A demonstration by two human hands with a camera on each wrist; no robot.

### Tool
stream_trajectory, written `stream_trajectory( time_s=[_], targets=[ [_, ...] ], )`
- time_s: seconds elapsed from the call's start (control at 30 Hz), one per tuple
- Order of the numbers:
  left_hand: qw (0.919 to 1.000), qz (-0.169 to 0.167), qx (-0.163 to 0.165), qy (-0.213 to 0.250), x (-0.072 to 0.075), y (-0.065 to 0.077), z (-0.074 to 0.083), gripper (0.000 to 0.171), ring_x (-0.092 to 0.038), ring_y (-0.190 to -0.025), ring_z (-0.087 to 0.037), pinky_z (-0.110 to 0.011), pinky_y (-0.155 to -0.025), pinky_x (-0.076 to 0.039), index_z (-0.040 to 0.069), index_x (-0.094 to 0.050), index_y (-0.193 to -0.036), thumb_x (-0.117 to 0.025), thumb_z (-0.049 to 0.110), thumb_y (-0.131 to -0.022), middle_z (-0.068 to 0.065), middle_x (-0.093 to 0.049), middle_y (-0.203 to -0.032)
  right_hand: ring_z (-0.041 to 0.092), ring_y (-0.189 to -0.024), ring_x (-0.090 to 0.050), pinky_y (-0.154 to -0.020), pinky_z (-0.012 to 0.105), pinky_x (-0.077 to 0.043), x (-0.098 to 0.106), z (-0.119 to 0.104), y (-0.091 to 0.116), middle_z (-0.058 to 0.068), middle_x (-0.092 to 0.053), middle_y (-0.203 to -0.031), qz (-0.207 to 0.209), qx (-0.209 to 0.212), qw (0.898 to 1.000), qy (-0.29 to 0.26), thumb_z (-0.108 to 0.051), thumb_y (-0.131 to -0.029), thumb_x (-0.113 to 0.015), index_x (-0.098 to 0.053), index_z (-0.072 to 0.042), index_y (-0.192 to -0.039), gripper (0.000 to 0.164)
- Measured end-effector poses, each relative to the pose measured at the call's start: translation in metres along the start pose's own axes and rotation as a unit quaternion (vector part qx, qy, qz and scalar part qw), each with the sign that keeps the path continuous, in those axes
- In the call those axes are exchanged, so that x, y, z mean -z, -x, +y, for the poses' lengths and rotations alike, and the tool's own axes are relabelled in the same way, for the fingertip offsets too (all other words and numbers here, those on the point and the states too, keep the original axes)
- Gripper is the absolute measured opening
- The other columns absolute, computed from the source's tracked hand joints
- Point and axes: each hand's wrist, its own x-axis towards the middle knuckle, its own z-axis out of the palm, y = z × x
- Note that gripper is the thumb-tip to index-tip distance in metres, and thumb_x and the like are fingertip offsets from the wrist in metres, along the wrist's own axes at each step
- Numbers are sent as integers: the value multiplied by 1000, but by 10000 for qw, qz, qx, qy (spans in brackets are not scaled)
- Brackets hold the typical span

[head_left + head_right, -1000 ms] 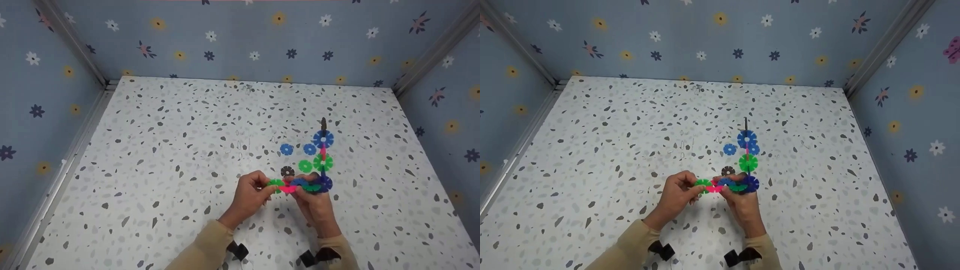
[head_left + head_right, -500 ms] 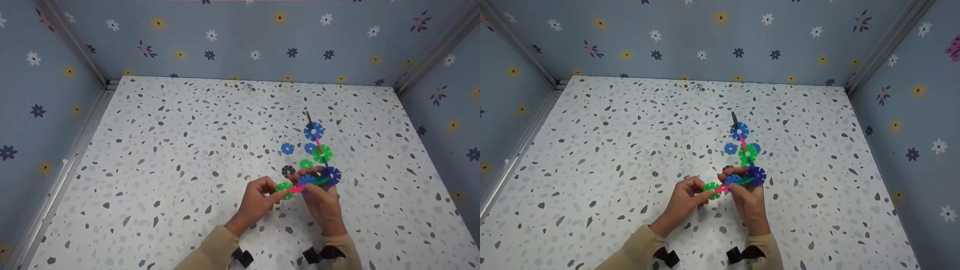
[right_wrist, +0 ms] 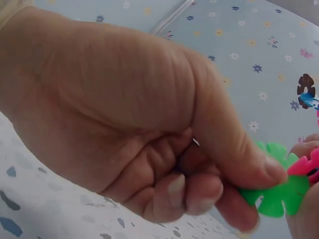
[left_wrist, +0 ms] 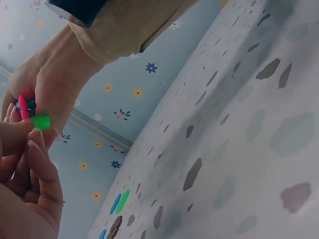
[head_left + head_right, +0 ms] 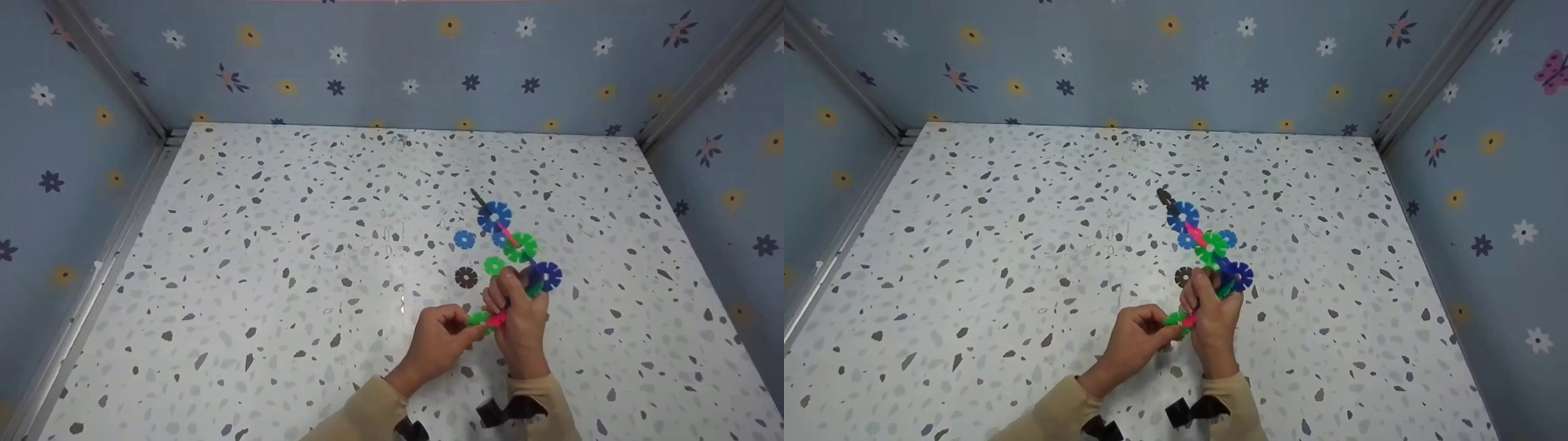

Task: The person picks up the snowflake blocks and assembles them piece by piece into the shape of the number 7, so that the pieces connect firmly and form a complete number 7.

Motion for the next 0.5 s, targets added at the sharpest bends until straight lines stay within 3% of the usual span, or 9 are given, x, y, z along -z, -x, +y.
stream_trajectory(
  time_s=[0.1,0.33,0.43,0.5],
  targets=[
    [10000,-46,44,-47,1,-2,0,11,-57,-57,-6,-19,-53,-47,-6,-66,-78,-72,-3,-86,-18,-68,-73,10,-49,-36,-44,19,-32,0,-1,-1,2,-35,-60,-64,-108,9997,202,6,-100,-44,-35,-10,-73,32],
    [9991,-386,110,-116,1,-10,6,13,-57,-58,-6,-18,-52,-46,-7,-65,-80,-73,1,-87,-18,-70,-76,13,-56,-41,-48,21,-38,11,-8,-4,4,-40,-66,-98,-264,9993,-227,4,-100,-48,-37,-8,-79,27],
    [9985,-473,228,-133,3,-13,3,14,-58,-60,-6,-19,-50,-45,-5,-67,-83,-73,6,-89,-14,-71,-77,19,-66,-51,-58,27,-47,21,-11,-4,9,-50,-75,-456,-282,9978,-392,6,-99,-48,-45,-3,-92,12],
    [9984,-522,231,-13,6,-15,-1,15,-59,-61,-7,-20,-48,-45,-2,-69,-87,-72,13,-90,-10,-72,-77,25,-76,-58,-69,32,-52,27,-15,-3,15,-56,-84,-859,-299,9938,-632,9,-97,-49,-48,0,-105,12]
  ],
)
